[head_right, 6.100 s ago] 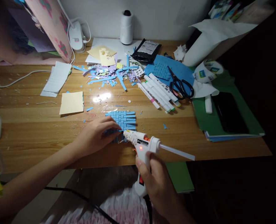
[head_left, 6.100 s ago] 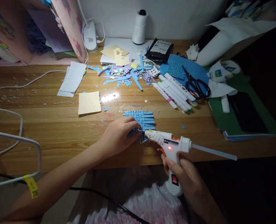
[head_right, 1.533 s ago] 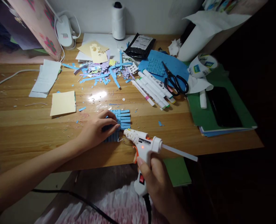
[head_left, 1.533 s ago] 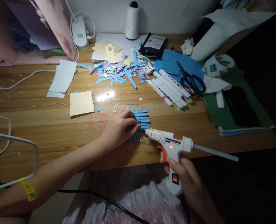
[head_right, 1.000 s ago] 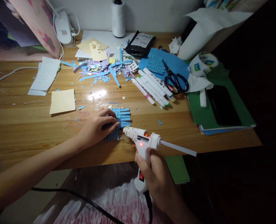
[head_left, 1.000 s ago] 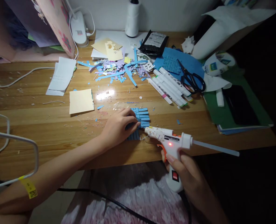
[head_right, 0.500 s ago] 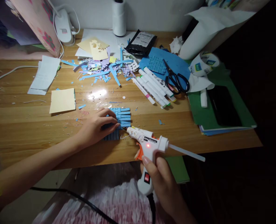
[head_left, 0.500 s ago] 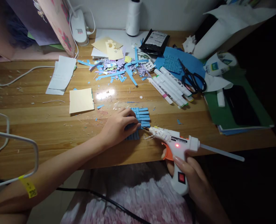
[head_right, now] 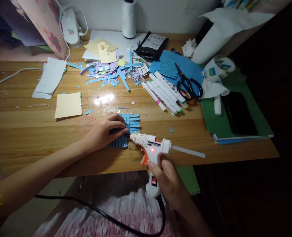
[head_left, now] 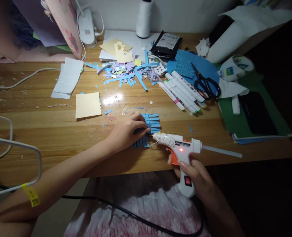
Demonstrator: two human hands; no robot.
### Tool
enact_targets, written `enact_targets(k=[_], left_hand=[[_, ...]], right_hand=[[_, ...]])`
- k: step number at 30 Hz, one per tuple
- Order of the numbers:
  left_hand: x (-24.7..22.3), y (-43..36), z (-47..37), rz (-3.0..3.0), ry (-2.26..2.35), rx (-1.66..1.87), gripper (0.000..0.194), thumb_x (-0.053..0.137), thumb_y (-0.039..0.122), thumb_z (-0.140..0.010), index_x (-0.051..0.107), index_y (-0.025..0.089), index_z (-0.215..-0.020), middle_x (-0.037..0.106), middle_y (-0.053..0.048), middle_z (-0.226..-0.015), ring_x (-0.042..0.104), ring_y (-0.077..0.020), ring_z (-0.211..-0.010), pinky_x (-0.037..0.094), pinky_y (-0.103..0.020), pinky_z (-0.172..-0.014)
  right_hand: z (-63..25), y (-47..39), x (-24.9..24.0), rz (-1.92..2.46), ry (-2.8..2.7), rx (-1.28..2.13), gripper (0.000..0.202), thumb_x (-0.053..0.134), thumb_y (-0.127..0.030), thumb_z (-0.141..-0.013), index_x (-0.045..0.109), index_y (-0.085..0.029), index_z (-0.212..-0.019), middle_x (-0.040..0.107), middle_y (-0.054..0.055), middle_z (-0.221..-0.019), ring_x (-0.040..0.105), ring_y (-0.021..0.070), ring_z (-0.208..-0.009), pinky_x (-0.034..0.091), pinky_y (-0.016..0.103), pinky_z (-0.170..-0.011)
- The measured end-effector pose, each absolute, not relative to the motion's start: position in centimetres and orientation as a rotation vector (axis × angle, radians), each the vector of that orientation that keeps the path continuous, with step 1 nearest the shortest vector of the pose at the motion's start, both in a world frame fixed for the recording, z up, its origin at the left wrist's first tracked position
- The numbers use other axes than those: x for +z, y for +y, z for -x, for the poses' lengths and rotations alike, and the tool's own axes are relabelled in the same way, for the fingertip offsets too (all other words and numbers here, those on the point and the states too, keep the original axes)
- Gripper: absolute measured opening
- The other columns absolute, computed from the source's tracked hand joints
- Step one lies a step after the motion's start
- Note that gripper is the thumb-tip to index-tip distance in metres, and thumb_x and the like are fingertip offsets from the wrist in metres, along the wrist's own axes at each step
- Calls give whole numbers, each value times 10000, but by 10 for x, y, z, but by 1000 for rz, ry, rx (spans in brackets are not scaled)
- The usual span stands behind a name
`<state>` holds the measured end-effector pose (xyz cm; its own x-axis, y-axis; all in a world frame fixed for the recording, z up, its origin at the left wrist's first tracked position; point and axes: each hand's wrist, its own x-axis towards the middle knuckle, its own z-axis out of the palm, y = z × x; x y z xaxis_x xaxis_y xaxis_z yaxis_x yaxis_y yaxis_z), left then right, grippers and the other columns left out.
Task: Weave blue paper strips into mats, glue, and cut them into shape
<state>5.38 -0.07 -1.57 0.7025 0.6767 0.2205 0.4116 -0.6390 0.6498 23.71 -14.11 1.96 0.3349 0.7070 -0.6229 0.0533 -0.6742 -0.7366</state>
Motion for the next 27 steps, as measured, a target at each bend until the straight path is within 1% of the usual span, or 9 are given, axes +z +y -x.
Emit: enact_targets(k=[3,6,10,14,16,19,20,24,27], left_hand=[[-16,0,-54,-2328,843,594,178,537,254,-870,667,159,-794,596,-53,-864,520,-166,-854,443,-299,-760],[-15,0,-54,-2330,848,590,190,532,263,-874,669,155,-798,592,-58,-863,519,-168,-851,442,-304,-762],[-16,0,-54,-2333,839,596,200,525,275,-879,667,156,-805,585,-60,-861,514,-167,-846,442,-309,-762],[-16,0,-54,-2327,839,594,200,523,273,-880,663,158,-797,585,-61,-866,512,-168,-849,445,-313,-762],[-16,0,-54,-2324,840,594,197,526,272,-879,663,157,-796,585,-61,-868,511,-170,-855,444,-317,-767],[-16,0,-54,-2326,843,592,197,527,272,-878,665,154,-802,581,-63,-869,512,-171,-859,441,-319,-773],[-16,0,-55,-2328,843,595,199,527,274,-878,665,153,-802,580,-63,-866,512,-170,-858,440,-319,-772],[-17,0,-55,-2329,839,609,199,530,275,-877,661,151,-795,580,-63,-860,511,-169,-855,440,-315,-769],[-17,0,-55,-2325,835,612,197,527,275,-879,660,154,-798,580,-63,-863,512,-169,-851,439,-317,-768]], right_hand=[[-243,-139,19,1943,-639,1498,385,558,-488,-698,657,-148,-849,491,-20,-504,441,130,-469,345,238,-457],[-247,-139,20,1991,-607,1479,374,564,-487,-686,650,-150,-822,463,-27,-499,429,125,-471,324,228,-444],[-248,-139,23,1996,-612,1437,436,564,-476,-681,664,-134,-933,484,-20,-519,427,123,-476,312,224,-437],[-248,-138,24,2003,-620,1405,420,591,-459,-662,682,-125,-900,526,-1,-558,444,127,-505,338,229,-466],[-249,-138,24,1984,-608,1407,416,597,-443,-662,683,-128,-920,548,3,-576,464,133,-518,361,232,-485],[-251,-140,21,1950,-624,1388,408,597,-435,-661,682,-138,-927,625,31,-687,522,155,-586,398,236,-520],[-252,-141,19,1944,-636,1383,399,596,-439,-662,682,-141,-912,634,36,-706,533,162,-602,404,237,-523],[-259,-147,11,1885,-633,1399,372,589,-444,-683,667,-145,-890,618,33,-667,537,166,-592,409,236,-507],[-262,-150,6,1811,-672,1389,359,576,-432,-692,662,-143,-887,637,55,-719,560,175,-620,434,242,-523]])
